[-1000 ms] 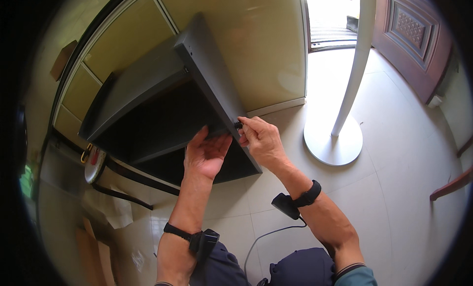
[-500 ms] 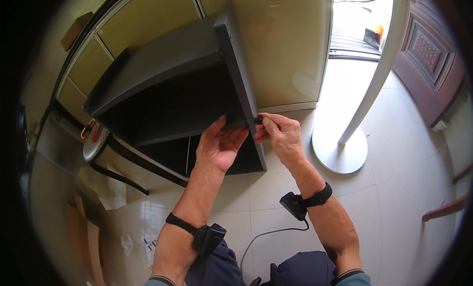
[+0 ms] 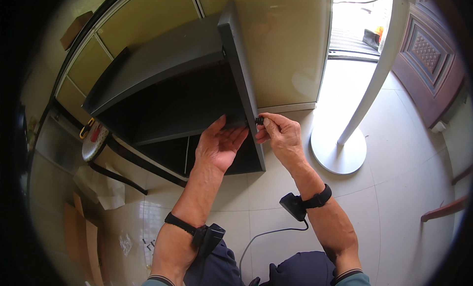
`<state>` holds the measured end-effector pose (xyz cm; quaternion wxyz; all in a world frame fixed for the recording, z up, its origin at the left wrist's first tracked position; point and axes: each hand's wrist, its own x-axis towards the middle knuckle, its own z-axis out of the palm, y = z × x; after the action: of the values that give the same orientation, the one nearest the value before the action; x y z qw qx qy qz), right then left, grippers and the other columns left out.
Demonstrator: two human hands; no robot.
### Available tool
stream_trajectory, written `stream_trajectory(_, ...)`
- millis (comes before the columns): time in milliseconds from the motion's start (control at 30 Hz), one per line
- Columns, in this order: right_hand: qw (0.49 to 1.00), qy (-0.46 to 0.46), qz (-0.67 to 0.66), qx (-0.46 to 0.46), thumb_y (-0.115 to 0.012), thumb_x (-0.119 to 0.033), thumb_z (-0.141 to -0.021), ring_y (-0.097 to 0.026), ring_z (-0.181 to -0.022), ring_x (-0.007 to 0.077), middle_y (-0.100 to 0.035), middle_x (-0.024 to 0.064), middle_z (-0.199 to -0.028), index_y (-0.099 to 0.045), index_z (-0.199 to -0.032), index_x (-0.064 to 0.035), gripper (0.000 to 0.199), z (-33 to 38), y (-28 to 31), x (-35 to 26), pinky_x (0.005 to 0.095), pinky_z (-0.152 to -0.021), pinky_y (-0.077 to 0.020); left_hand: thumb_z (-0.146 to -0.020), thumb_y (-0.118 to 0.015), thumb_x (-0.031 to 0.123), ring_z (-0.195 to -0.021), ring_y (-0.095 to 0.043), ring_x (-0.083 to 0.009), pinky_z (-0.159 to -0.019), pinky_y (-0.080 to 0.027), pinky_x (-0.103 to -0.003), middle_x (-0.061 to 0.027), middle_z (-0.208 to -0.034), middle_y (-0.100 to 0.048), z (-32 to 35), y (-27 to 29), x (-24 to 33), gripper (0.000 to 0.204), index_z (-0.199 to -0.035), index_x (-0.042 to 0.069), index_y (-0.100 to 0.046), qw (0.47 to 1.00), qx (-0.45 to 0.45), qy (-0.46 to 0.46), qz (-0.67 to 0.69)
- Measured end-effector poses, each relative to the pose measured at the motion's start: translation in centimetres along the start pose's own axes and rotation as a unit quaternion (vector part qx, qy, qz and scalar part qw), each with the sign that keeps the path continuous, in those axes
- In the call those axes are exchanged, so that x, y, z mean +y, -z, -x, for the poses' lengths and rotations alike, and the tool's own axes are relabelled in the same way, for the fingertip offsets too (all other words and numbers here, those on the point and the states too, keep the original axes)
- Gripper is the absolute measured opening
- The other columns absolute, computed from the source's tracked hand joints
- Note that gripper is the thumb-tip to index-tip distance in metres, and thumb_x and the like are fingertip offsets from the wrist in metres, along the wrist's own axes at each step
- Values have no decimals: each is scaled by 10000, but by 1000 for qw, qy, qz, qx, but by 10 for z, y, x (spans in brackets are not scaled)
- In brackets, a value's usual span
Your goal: The person assembles a small shelf unit by hand and using a screwdriver, attaching panels with screws and connectors.
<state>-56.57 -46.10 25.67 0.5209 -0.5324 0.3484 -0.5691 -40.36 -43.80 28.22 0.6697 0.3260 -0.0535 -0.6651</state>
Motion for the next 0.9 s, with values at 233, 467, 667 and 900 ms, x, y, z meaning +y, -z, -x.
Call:
stream_trajectory(233,1000,-5,-6,13,-537,-81,-976,-648,-667,138,-659,98,-824,-649,-1078,64,209,-1,4,0,262,-615,-573,-839,-696,143,-1092,-595,-344,-1012,-452,-476,-192,-1102,-627,0,0,1,263,-1039,2,-600,1000,-3,-2,-14)
stream_trajectory(467,999,19,48,5,-532,-88,-980,-643,-670,131,-668,78,-804,-660,-1073,42,205,-4,1,2,253,-634,-548,-862,-646,154,-1088,-604,-325,-1002,-457,-464,-171,-1093,-643,-9,9,-1,232,-1048,19,-612,1000,-1,22,-12)
stream_trajectory(667,996,45,78,2,-506,-44,-966,-664,-661,143,-662,91,-784,-647,-1047,59,193,1,-2,0,256,-603,-546,-885,-583,105,-976,-638,-298,-929,-517,-429,-123,-1013,-647,-10,15,-4,148,-1014,37,-610,1000,-22,22,0)
stream_trajectory(900,997,49,60,1,-502,-53,-977,-665,-665,144,-659,96,-821,-642,-1065,51,195,0,-4,5,260,-620,-563,-840,-650,87,-972,-641,-291,-909,-546,-423,-123,-1003,-645,-7,15,-3,180,-1001,17,-615,1000,-27,4,1)
